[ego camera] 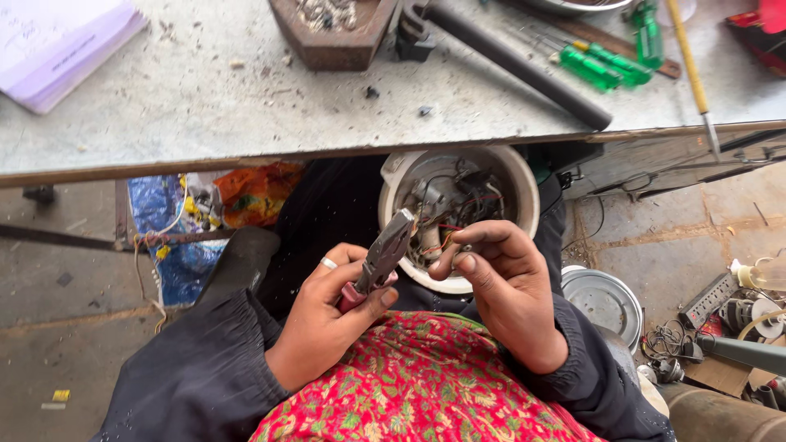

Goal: The person uses pliers to hold a small metal component and a hammer to strike it on a workbench. They then use a screwdriver to pry and separate parts of the component, dropping the pieces into a white bucket below.

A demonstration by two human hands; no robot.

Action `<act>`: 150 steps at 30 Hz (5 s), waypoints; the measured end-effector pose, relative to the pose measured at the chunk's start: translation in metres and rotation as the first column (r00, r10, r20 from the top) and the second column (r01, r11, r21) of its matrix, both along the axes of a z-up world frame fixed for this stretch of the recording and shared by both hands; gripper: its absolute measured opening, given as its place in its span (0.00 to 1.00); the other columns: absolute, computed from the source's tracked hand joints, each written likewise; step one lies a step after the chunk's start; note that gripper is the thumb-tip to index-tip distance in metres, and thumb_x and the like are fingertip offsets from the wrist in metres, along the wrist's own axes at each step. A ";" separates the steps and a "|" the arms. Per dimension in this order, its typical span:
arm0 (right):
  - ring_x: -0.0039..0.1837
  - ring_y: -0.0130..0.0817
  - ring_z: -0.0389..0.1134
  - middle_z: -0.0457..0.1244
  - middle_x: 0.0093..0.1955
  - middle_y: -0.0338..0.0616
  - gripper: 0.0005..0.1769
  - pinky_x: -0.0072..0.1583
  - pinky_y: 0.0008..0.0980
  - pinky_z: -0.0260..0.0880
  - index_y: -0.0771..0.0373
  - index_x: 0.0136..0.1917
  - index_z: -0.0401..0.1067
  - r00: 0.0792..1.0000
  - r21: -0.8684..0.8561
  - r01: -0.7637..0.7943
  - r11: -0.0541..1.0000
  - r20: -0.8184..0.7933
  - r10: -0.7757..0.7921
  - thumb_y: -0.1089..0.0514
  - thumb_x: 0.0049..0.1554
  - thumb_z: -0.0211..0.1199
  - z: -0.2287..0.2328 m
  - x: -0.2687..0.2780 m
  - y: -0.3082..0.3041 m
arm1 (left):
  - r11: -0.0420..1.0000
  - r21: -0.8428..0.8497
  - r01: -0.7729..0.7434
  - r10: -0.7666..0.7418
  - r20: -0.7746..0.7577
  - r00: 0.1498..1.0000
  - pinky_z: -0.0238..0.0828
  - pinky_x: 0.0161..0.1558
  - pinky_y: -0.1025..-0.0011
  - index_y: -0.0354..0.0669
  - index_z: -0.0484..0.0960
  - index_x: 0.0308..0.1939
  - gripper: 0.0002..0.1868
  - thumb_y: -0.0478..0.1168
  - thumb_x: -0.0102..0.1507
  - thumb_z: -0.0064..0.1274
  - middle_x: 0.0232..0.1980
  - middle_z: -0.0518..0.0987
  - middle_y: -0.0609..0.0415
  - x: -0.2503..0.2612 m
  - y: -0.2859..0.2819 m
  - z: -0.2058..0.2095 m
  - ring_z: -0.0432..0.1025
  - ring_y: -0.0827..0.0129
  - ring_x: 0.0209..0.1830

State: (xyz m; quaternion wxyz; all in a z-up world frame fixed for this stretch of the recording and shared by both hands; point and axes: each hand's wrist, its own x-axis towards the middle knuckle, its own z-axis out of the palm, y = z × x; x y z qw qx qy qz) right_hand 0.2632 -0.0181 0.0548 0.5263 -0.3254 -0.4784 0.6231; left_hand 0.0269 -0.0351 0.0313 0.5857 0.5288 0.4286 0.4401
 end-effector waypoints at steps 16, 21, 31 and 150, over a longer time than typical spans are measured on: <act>0.68 0.46 0.69 0.61 0.61 0.47 0.13 0.75 0.48 0.69 0.67 0.56 0.70 0.989 0.407 0.073 0.911 0.085 -0.117 0.77 0.61 0.63 0.018 -0.007 0.004 | 0.996 0.040 0.083 -0.073 -0.211 0.975 0.75 0.42 0.76 0.41 0.85 0.54 0.20 0.36 0.58 0.64 0.44 0.88 0.56 0.000 0.001 0.028 0.76 0.79 0.37; 0.68 0.49 0.71 0.59 0.60 0.47 0.17 0.71 0.45 0.73 0.67 0.56 0.69 0.954 0.527 0.099 0.844 0.190 -0.231 0.79 0.58 0.64 0.024 -0.014 0.001 | 0.994 0.003 0.107 -0.103 -0.261 0.960 0.73 0.36 0.75 0.45 0.84 0.58 0.23 0.37 0.58 0.64 0.41 0.87 0.55 0.002 -0.001 0.033 0.72 0.77 0.31; 0.68 0.51 0.71 0.59 0.61 0.48 0.17 0.65 0.37 0.78 0.66 0.57 0.68 0.937 0.549 0.070 0.833 0.251 -0.244 0.80 0.58 0.63 0.025 -0.012 0.001 | 0.955 0.103 0.278 -0.242 -0.271 0.932 0.71 0.50 0.71 0.41 0.68 0.72 0.32 0.42 0.65 0.58 0.51 0.74 0.50 -0.001 -0.006 0.022 0.71 0.69 0.46; 0.50 0.43 0.70 0.64 0.55 0.54 0.32 0.52 0.37 0.72 0.63 0.75 0.68 0.721 0.308 -0.115 0.944 0.679 -0.134 0.71 0.57 0.59 0.095 0.048 -0.005 | 0.980 -0.154 0.125 -0.197 -0.686 0.701 0.73 0.36 0.54 0.39 0.78 0.33 0.16 0.49 0.57 0.57 0.29 0.82 0.43 0.005 0.028 0.008 0.78 0.47 0.33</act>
